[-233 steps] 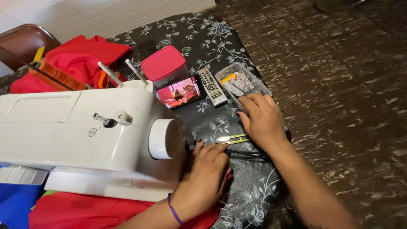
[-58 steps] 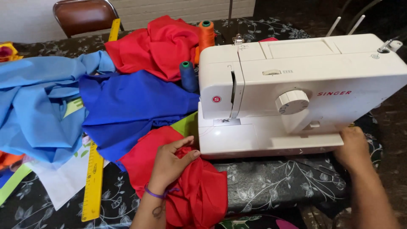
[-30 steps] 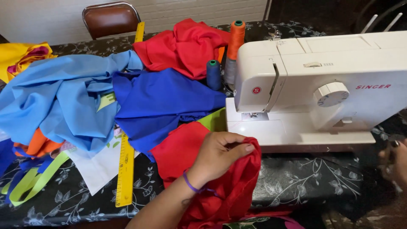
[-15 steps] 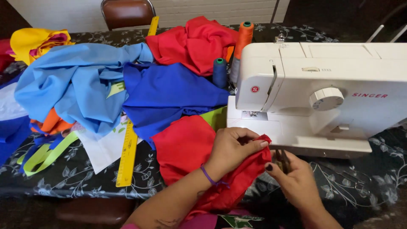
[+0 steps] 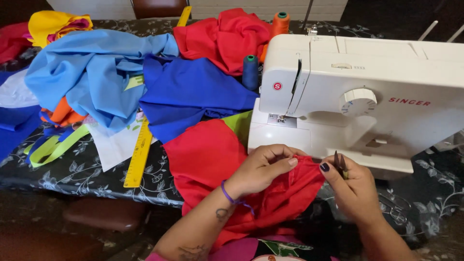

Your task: Trimming excess threads and fabric from a red garment using scissors at a sewing workstation.

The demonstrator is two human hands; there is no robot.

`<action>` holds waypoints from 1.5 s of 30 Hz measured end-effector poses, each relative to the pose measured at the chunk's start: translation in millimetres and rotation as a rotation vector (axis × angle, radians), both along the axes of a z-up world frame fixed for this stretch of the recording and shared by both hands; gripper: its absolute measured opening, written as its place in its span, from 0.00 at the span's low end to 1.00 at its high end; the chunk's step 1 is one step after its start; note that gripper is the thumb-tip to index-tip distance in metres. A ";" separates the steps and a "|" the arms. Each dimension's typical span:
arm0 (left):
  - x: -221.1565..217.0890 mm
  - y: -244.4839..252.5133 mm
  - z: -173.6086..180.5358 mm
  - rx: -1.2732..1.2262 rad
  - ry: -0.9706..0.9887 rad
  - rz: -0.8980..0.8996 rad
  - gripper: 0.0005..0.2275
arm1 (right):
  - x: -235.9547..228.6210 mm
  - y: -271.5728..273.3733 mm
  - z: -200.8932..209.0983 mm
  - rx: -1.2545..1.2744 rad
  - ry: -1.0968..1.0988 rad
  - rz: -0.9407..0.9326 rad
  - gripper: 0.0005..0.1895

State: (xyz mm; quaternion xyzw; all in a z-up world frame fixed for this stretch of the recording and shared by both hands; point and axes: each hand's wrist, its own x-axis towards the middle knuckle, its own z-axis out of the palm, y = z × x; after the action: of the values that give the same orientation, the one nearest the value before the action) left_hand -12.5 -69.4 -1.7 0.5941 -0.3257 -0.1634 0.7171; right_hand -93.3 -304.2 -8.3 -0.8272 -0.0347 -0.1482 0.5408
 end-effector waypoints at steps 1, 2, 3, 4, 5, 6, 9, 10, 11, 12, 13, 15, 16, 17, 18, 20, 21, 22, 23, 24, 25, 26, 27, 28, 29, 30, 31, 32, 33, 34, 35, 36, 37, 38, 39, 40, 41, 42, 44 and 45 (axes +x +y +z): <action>5.9 -2.1 0.8 -0.037 0.047 -0.076 0.05 | 2.1 -1.5 2.0 -0.235 -0.054 -0.112 0.14; 10.3 -4.4 0.6 -0.032 0.043 -0.078 0.05 | 5.1 -1.3 1.4 -0.230 -0.057 -0.114 0.14; 14.6 -5.3 -0.7 -0.053 0.064 -0.093 0.05 | 7.6 0.2 -0.3 -0.285 -0.098 -0.139 0.13; 19.7 -5.8 -2.3 -0.073 0.084 -0.107 0.05 | 11.1 2.3 -2.2 -0.339 -0.139 -0.164 0.12; 23.9 -5.8 -5.4 -0.067 0.085 -0.110 0.05 | 12.8 4.6 -2.5 -0.333 -0.138 -0.168 0.12; 28.6 -5.1 -9.0 -0.108 0.105 -0.116 0.04 | 15.1 7.4 -3.2 -0.293 -0.140 -0.150 0.12; 41.3 -2.1 -16.2 -0.111 0.122 -0.114 0.05 | 21.3 18.1 -1.4 -0.105 -0.115 -0.102 0.14; 44.2 -1.6 -17.9 -0.074 0.117 -0.105 0.06 | 22.2 21.4 0.2 0.041 -0.088 -0.070 0.15; 48.9 -2.1 -21.1 -0.071 0.125 -0.111 0.06 | 26.9 21.3 -4.4 0.043 -0.081 -0.077 0.15; 53.2 -2.3 -24.5 -0.077 0.137 -0.164 0.06 | 31.1 21.6 -9.2 0.272 0.004 0.019 0.15; 57.2 -3.2 -27.6 -0.083 0.149 -0.220 0.07 | 34.6 21.5 -13.5 0.501 0.087 0.110 0.16; 63.1 -2.1 -11.2 -0.009 0.186 -0.242 0.06 | 39.0 21.0 -16.5 0.562 0.154 0.144 0.14; 66.0 -1.4 -2.2 0.064 0.213 -0.255 0.08 | 40.8 21.0 -17.2 0.620 0.216 0.188 0.12; 70.3 -0.2 2.5 0.066 0.214 -0.265 0.08 | 43.5 21.2 -14.8 0.622 0.213 0.177 0.12; 74.2 1.2 7.4 0.191 0.168 -0.284 0.06 | 45.8 21.7 -12.2 0.564 0.264 0.183 0.11; 81.2 3.6 20.4 0.311 0.113 -0.310 0.05 | 50.4 19.6 -5.6 0.503 0.309 0.180 0.10; 82.2 6.8 27.8 0.396 -0.031 -0.304 0.02 | 50.2 19.5 -3.0 0.477 0.339 0.192 0.07; 83.1 10.1 35.1 0.478 -0.177 -0.295 0.01 | 49.7 19.5 -0.3 0.451 0.369 0.204 0.09; 86.8 13.5 34.1 0.477 -0.180 -0.305 0.01 | 49.4 18.9 1.4 0.453 0.366 0.193 0.09; 90.3 16.5 33.5 0.388 -0.224 -0.319 0.02 | 48.8 18.0 3.6 0.377 0.379 0.137 0.08; 93.9 19.2 33.5 0.299 -0.270 -0.332 0.04 | 48.5 16.8 5.9 0.301 0.389 0.083 0.09; 95.3 20.3 34.7 0.298 -0.276 -0.342 0.04 | 48.9 16.8 12.5 0.302 0.383 0.072 0.09; 96.5 22.0 35.2 0.227 -0.312 -0.372 0.04 | 48.7 17.6 17.9 0.118 0.345 -0.005 0.08; 97.6 23.6 35.1 0.156 -0.346 -0.403 0.06 | 48.3 18.3 22.7 -0.065 0.307 -0.083 0.06; 100.3 22.6 27.9 0.154 -0.345 -0.414 0.06 | 48.8 20.0 26.0 -0.063 0.310 -0.094 0.06; 102.7 21.8 20.2 0.121 -0.261 -0.389 0.05 | 49.1 21.9 28.8 -0.339 0.095 -0.123 0.07; 104.7 20.5 12.2 0.086 -0.176 -0.359 0.05 | 50.3 22.6 32.1 -0.615 -0.123 -0.148 0.08; 105.1 20.3 9.6 0.082 -0.174 -0.364 0.05 | 47.2 25.5 33.8 -0.619 -0.118 -0.152 0.08; 105.0 20.8 7.0 0.063 -0.186 -0.353 0.05 | 44.8 28.6 35.8 -0.624 -0.119 -0.196 0.06; 104.6 21.6 4.5 0.044 -0.199 -0.342 0.05 | 42.1 31.9 37.8 -0.629 -0.119 -0.240 0.06; 101.9 23.6 7.9 0.041 -0.199 -0.340 0.05 | 38.6 33.9 36.4 -0.633 -0.120 -0.239 0.06; 99.1 25.4 11.5 0.038 -0.217 -0.320 0.05 | 34.9 35.7 35.3 -0.637 -0.086 -0.317 0.07; 96.2 27.1 15.2 0.035 -0.236 -0.300 0.04 | 31.1 37.4 34.2 -0.639 -0.052 -0.395 0.08; 93.0 28.2 14.6 0.033 -0.235 -0.299 0.04 | 30.5 37.7 29.0 -0.641 -0.051 -0.394 0.08; 90.4 28.7 14.6 -0.009 -0.174 -0.329 0.04 | 30.1 37.7 24.0 -0.577 -0.038 -0.399 0.08; 87.9 28.8 14.8 -0.051 -0.112 -0.358 0.04 | 29.9 37.1 19.2 -0.513 -0.025 -0.404 0.09; 85.9 28.9 13.6 -0.053 -0.113 -0.361 0.04 | 31.9 35.0 15.9 -0.515 -0.025 -0.407 0.09; 84.1 28.6 12.5 -0.094 -0.086 -0.384 0.04 | 34.2 32.6 12.7 -0.311 0.039 -0.293 0.06; 80.3 26.0 7.5 -0.137 -0.060 -0.413 0.04 | 36.2 28.1 2.3 -0.109 0.100 -0.185 0.05; 79.0 24.5 3.7 -0.126 -0.030 -0.401 0.04 | 37.3 26.8 -5.4 0.122 0.166 -0.090 0.06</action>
State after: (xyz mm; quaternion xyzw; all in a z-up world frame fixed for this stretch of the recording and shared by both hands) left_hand 66.5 -44.9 2.1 0.4736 -0.4575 -0.2733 0.7013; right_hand -56.0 -277.4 -13.8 -0.8028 0.0563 -0.1053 0.5841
